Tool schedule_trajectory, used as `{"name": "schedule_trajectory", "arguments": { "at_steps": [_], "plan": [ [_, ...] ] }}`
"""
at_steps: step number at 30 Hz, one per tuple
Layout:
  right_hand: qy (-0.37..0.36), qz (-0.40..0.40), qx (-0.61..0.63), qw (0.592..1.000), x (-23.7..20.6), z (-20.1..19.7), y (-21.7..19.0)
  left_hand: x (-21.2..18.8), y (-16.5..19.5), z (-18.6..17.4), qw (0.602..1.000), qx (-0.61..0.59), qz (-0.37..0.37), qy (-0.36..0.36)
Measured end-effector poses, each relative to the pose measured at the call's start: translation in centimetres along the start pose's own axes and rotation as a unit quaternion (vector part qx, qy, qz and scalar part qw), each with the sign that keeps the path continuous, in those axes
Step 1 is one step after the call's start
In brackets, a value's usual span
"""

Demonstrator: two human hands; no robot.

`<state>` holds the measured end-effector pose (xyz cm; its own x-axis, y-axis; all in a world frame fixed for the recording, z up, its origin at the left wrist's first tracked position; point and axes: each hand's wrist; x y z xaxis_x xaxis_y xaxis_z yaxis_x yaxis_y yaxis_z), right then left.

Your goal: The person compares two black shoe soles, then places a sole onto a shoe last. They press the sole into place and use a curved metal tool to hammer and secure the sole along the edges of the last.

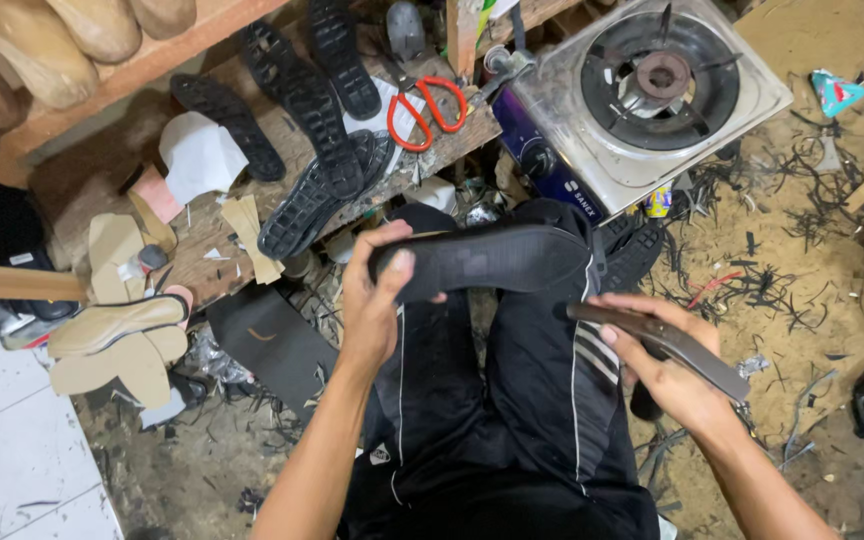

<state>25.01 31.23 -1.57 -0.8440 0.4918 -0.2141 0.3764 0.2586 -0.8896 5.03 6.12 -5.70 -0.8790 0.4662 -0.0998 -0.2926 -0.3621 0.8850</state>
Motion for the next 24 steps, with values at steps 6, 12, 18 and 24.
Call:
{"name": "schedule_trajectory", "arguments": {
  "at_steps": [6,12,18,24],
  "plan": [
    [0.008,-0.143,-0.070,0.987,3.9,-0.3,-2.3,3.9,-2.7,0.5,0.992,0.085,0.017,0.095],
    [-0.012,-0.185,-0.047,0.982,6.5,0.7,-2.0,4.5,-3.7,0.0,0.998,0.040,0.028,0.043],
    [-0.049,-0.247,-0.119,0.961,8.0,0.6,-3.1,5.1,-3.9,0.2,0.997,0.053,-0.008,0.047],
    [-0.229,-0.310,-0.300,0.873,13.0,-1.6,-6.9,5.9,-4.5,0.6,0.997,0.044,-0.014,0.067]
  ]
}}
Point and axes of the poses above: each hand's wrist, its own x-axis towards the middle knuckle, its own z-axis out of the palm, y = z × x, and after that the axes turned 1 degree about -y, right-handed
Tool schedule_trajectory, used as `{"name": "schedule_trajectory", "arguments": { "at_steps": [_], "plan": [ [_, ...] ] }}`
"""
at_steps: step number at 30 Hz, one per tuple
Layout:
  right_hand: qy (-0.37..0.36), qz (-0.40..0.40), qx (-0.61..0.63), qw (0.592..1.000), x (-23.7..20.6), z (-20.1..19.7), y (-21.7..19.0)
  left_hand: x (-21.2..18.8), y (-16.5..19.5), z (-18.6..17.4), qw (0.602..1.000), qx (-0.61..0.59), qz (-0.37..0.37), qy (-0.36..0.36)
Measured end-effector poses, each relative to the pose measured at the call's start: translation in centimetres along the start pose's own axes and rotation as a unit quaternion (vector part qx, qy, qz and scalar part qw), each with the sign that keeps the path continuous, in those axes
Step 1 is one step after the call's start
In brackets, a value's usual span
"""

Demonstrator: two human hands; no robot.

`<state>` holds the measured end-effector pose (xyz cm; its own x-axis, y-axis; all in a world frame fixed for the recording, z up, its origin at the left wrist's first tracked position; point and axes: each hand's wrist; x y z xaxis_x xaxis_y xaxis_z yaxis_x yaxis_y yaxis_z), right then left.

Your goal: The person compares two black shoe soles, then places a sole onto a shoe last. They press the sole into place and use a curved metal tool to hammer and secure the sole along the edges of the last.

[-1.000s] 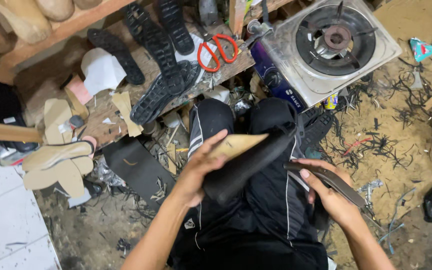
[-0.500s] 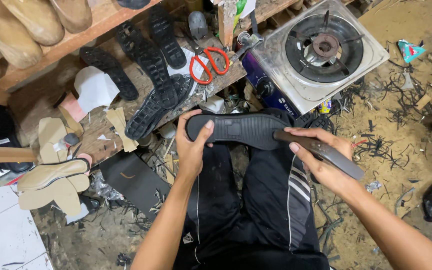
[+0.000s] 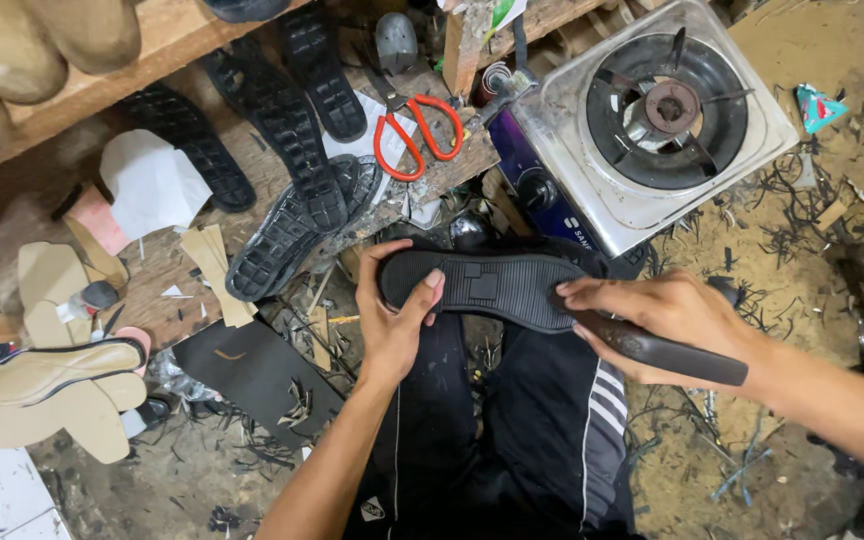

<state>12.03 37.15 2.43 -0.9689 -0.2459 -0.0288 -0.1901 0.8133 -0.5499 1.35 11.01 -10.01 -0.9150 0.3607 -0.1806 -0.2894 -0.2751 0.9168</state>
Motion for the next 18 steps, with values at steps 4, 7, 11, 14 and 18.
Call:
{"name": "schedule_trajectory", "arguments": {
  "at_steps": [4,7,11,14,18],
  "plan": [
    [-0.016,0.002,0.087,0.996,2.3,-0.7,0.0,0.2,0.4,-0.1,1.000,0.010,-0.001,0.011],
    [0.032,0.038,0.133,0.990,3.1,-0.3,-0.6,0.2,0.9,-0.1,1.000,-0.004,-0.009,0.012],
    [-0.049,-0.016,0.043,0.998,4.2,-0.2,-0.8,0.1,1.4,0.0,1.000,0.007,-0.012,0.024],
    [-0.025,0.015,0.100,0.995,5.4,0.1,-1.1,0.0,1.6,0.1,0.999,-0.031,-0.021,0.039],
    [-0.039,-0.024,0.033,0.998,6.4,0.6,-2.1,0.0,1.6,-0.3,0.999,-0.004,0.024,0.045]
  ]
}}
Point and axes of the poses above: each hand's wrist, its own x-axis towards the middle knuckle, its own z-axis out of the palm, y = z × x, and after that the axes turned 1 degree about -y, right-handed
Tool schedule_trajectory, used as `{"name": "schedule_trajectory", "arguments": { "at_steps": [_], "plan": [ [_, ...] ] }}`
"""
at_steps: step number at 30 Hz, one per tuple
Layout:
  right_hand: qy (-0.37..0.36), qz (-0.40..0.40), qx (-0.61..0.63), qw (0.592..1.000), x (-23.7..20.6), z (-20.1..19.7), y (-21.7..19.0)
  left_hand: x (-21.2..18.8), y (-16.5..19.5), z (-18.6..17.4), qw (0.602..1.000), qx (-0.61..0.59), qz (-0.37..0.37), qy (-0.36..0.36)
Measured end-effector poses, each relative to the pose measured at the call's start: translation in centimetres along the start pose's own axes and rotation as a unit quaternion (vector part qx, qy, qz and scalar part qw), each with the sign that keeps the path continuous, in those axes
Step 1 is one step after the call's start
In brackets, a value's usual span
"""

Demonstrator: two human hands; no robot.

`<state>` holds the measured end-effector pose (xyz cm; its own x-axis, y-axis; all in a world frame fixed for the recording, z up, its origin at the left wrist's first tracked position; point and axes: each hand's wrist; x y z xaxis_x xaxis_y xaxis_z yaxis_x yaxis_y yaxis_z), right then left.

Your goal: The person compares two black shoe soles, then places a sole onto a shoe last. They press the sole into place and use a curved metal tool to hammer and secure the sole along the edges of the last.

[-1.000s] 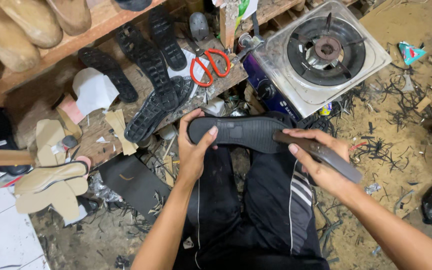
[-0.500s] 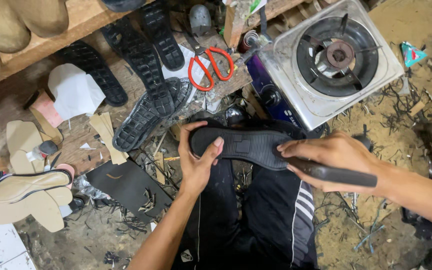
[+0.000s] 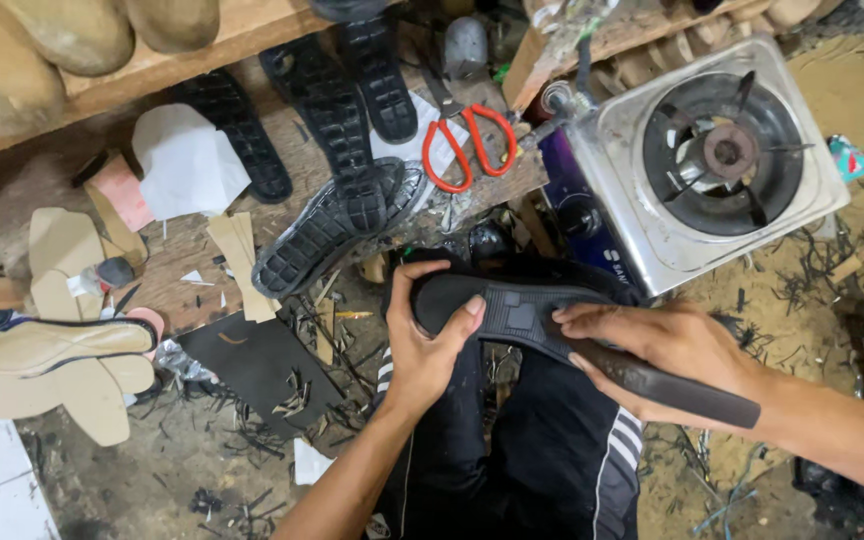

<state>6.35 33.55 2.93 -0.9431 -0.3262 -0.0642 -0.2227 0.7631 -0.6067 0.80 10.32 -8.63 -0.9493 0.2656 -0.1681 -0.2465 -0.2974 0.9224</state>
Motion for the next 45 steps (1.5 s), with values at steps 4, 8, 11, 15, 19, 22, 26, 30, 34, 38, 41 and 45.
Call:
{"name": "schedule_trajectory", "arguments": {
  "at_steps": [4,8,11,15,19,22,26,30,34,38,41,45],
  "plan": [
    [0.026,0.102,0.083,0.991,0.7,0.6,-0.7,-0.2,0.0,-0.2,1.000,0.021,0.022,-0.001],
    [0.040,-0.035,0.030,0.998,1.4,0.9,-0.9,-0.2,-0.1,-0.3,0.998,-0.047,-0.036,0.005],
    [0.025,0.006,0.044,0.999,1.9,0.9,-1.4,-0.3,-0.2,-0.4,0.999,0.007,0.040,0.011],
    [0.012,-0.038,0.009,0.999,2.9,0.8,-2.2,-0.4,-0.3,-0.6,0.998,-0.062,-0.028,0.015],
    [0.018,-0.046,0.034,0.998,3.7,1.1,-2.7,-0.5,-0.2,-0.6,0.999,-0.035,-0.004,0.010],
    [0.044,-0.005,0.076,0.996,4.1,1.5,-3.1,-0.3,-0.1,-0.6,0.999,-0.051,-0.009,0.016],
    [0.023,-0.066,0.019,0.997,4.9,1.6,-4.2,-0.4,-0.4,-0.8,0.999,-0.036,0.008,-0.003],
    [-0.022,0.002,0.020,1.000,6.4,1.3,-5.3,-0.8,-0.9,-1.0,1.000,-0.001,0.026,0.012],
    [-0.028,0.012,-0.013,0.999,6.5,1.2,-5.0,-0.6,-0.6,-1.0,1.000,0.000,-0.008,0.003],
    [-0.002,0.107,-0.056,0.993,5.7,1.6,-4.7,-0.1,0.1,-0.7,1.000,-0.003,0.009,0.004],
    [0.004,0.169,0.069,0.983,4.2,0.7,-6.1,-0.3,0.0,-0.8,1.000,-0.001,0.011,-0.007],
    [0.097,0.164,0.366,0.911,-1.7,-2.3,-9.9,-1.1,-0.9,-1.3,0.999,-0.017,0.041,-0.012]
  ]
}}
Point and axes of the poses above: each hand's wrist, its own x-axis towards the middle knuckle, its own z-axis out of the palm, y = z × x, and after that the axes turned 1 degree about -y, right-handed
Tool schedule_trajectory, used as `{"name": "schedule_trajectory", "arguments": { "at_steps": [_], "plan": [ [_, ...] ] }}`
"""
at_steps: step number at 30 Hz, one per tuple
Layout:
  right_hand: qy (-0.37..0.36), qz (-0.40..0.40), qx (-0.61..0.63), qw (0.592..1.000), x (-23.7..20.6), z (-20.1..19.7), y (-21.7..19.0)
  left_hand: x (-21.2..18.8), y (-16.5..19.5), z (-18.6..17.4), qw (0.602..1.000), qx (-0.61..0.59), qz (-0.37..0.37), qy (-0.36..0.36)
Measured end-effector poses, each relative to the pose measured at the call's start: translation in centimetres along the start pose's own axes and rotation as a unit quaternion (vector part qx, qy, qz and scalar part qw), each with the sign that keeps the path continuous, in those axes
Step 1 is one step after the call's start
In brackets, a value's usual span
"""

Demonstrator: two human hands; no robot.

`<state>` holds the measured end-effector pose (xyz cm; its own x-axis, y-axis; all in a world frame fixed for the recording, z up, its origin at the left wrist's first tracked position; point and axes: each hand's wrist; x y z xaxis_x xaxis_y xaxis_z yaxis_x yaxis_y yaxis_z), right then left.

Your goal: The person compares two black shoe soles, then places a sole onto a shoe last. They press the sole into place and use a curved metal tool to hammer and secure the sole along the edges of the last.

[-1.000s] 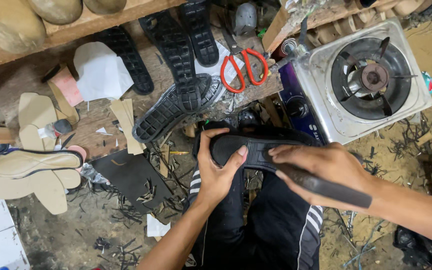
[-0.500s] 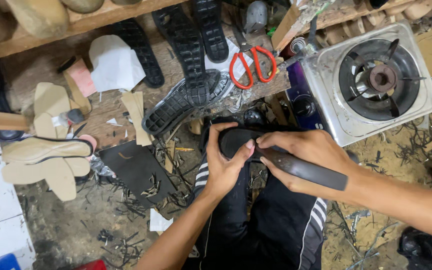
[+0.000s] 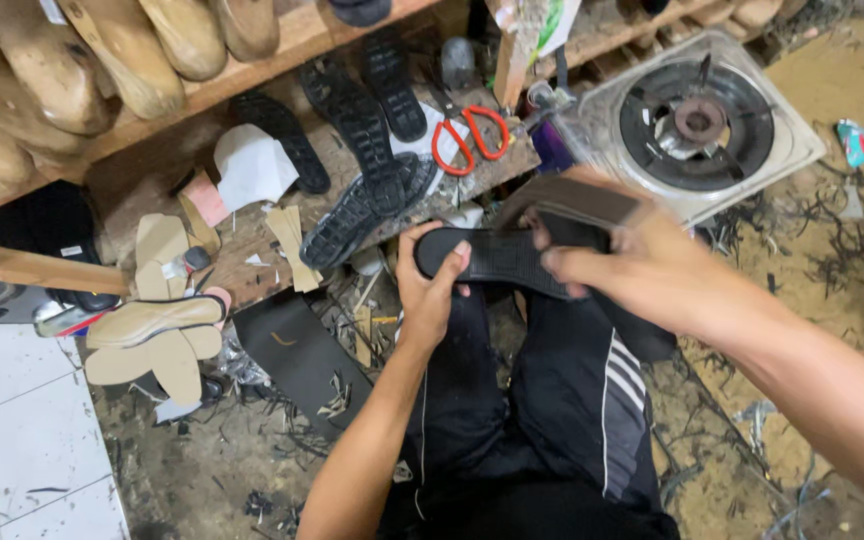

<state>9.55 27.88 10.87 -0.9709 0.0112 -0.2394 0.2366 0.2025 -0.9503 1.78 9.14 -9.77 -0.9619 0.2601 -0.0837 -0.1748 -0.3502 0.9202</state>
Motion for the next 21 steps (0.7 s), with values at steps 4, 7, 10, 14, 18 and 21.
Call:
{"name": "schedule_trajectory", "arguments": {
  "at_steps": [4,7,10,14,18,21],
  "plan": [
    [0.129,-0.305,0.159,0.930,-10.1,0.1,1.4,0.1,-0.6,-0.2,1.000,-0.009,-0.014,0.003],
    [0.096,-0.484,0.235,0.837,-7.4,2.1,6.2,0.3,-0.6,0.0,1.000,-0.010,-0.014,0.002],
    [0.103,-0.121,0.111,0.981,-3.7,5.0,10.2,0.3,-0.4,0.1,0.999,0.015,-0.028,0.015],
    [0.177,0.061,-0.067,0.980,-5.6,4.9,11.8,0.2,-0.3,0.0,1.000,-0.009,-0.018,-0.012],
    [0.274,-0.294,0.179,0.898,-9.0,5.4,12.8,0.2,-0.4,-0.4,0.999,-0.003,-0.033,-0.009],
    [0.301,-0.247,0.187,0.902,-7.3,5.5,14.3,0.2,-0.5,-0.3,0.999,-0.010,-0.034,-0.005]
  ]
}}
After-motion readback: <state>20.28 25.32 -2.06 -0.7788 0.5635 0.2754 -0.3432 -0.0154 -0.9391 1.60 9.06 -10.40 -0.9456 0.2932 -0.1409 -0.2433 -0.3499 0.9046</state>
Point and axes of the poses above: each hand's wrist, its own x-axis towards the middle knuckle, its own z-axis out of the palm, y = z × x, and after that the axes turned 1 degree about -y, right-handed
